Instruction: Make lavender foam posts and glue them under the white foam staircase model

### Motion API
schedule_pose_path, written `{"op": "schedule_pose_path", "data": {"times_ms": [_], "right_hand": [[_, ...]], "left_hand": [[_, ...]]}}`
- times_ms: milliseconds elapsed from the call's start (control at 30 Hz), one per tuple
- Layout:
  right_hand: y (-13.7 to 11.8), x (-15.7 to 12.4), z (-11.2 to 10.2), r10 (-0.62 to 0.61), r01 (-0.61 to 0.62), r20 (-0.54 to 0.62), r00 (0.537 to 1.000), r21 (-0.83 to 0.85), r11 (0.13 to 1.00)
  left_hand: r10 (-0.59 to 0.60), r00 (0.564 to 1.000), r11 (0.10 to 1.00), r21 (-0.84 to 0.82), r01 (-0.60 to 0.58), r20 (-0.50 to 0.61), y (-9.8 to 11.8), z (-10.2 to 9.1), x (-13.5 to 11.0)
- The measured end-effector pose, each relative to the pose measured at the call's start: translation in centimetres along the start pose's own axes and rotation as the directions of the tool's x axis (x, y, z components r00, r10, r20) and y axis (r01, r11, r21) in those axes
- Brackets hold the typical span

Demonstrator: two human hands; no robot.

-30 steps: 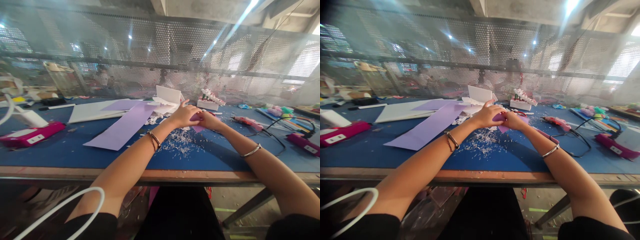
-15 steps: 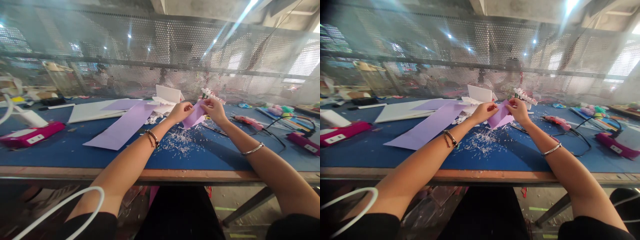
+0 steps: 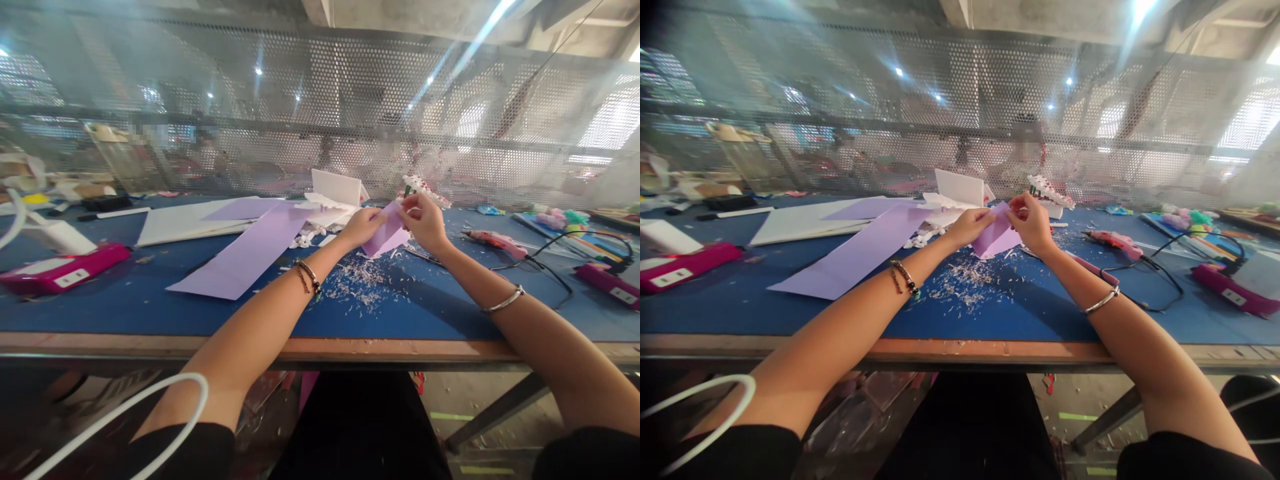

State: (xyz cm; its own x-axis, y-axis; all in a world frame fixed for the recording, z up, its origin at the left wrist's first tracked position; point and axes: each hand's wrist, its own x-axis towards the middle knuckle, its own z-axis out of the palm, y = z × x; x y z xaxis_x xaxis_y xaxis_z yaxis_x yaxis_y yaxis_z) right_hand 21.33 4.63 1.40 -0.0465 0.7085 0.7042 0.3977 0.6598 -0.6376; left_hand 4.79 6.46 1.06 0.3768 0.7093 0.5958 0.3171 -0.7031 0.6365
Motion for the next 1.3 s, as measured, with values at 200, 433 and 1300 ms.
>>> {"op": "schedule_pose_path", "data": {"times_ms": [200,433,1300], "right_hand": [[-0.19,-0.03,0.30,-0.116,0.116,-0.024,0.993,0.005,0.993],[0.27,0.34,0.79,0.078,-0.062,-0.063,0.995,0.228,0.972],[0.27,0.34,0.76,-0.047,0.064,-0.142,0.989,0.121,0.991]], "left_hand": [[-0.005,1.000,1.000,-0.009,0.005,-0.004,-0.01,0.00,0.04],[0.009,0.999,0.998,0.055,-0.008,-0.035,0.14,-0.10,0.11],[-0.014,0.997,0.999,-0.037,0.011,-0.075,-0.17,0.15,0.36]]}}
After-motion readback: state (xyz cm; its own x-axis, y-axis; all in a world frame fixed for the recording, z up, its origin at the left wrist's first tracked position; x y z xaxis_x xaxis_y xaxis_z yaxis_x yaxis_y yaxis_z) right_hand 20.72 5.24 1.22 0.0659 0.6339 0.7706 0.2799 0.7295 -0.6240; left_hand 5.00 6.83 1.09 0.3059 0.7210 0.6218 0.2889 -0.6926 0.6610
